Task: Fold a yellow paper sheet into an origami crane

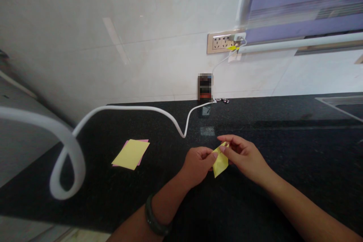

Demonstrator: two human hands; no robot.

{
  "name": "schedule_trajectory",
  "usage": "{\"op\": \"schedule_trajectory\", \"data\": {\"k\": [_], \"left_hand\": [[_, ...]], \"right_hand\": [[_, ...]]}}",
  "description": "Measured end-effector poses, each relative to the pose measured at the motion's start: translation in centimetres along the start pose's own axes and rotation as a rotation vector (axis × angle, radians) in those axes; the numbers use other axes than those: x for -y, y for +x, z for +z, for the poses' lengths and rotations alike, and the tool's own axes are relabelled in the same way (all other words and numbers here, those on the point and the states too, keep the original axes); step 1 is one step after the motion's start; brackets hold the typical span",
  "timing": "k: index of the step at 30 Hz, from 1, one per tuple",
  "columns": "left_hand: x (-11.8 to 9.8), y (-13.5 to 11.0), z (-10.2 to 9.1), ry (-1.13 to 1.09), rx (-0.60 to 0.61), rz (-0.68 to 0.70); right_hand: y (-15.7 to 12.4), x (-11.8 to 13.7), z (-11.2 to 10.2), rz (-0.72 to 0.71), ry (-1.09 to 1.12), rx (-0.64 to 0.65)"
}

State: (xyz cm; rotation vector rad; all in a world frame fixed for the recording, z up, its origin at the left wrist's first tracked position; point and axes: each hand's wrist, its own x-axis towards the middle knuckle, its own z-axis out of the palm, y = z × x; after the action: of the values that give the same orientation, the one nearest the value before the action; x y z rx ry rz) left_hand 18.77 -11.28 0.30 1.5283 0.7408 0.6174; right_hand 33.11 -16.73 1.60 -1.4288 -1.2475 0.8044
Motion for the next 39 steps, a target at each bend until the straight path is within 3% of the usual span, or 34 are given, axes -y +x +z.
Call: {"op": "schedule_trajectory", "data": {"k": [5, 12, 14, 18, 20, 22, 24, 26, 30, 39], "left_hand": [[0.2, 0.2, -0.6, 0.168, 0.039, 0.041], [0.0, 0.4, -1.9, 0.263, 0.152, 0.055], [-0.3, 0.5, -2.2, 0.243, 0.141, 0.058], [-0.9, 0.8, -2.4, 0.034, -0.148, 0.046], [-1.1, 0.9, -2.2, -0.175, -0.214, 0.013], [-1.2, 0.8, -1.8, -0.359, -0.123, 0.001], [-1.0, 0.6, -1.2, -0.426, 0.073, 0.037], [-0.8, 0.5, -0.7, -0.447, 0.160, 0.037], [-0.2, 0.6, -0.1, -0.405, 0.040, -0.002], [0.3, 1.0, 0.0, -0.275, -0.093, -0.010]], "right_hand": [[0.4, 0.1, -1.1, -0.185, -0.320, 0.076], [0.2, 0.8, -1.6, -0.238, -0.450, 0.292], [0.1, 0.7, -1.4, -0.227, -0.420, 0.295], [0.2, 0.3, -0.9, -0.020, -0.140, 0.117], [0.2, 0.2, -0.4, 0.111, 0.082, 0.045], [0.1, 0.1, 0.3, 0.192, 0.287, 0.025], [-0.1, 0.1, 0.8, 0.240, 0.409, 0.044], [-0.3, 0.1, 1.2, 0.268, 0.435, 0.072], [-0.4, -0.2, 1.6, 0.279, 0.366, 0.092], [-0.3, -0.6, 1.9, 0.247, 0.172, 0.126]]}}
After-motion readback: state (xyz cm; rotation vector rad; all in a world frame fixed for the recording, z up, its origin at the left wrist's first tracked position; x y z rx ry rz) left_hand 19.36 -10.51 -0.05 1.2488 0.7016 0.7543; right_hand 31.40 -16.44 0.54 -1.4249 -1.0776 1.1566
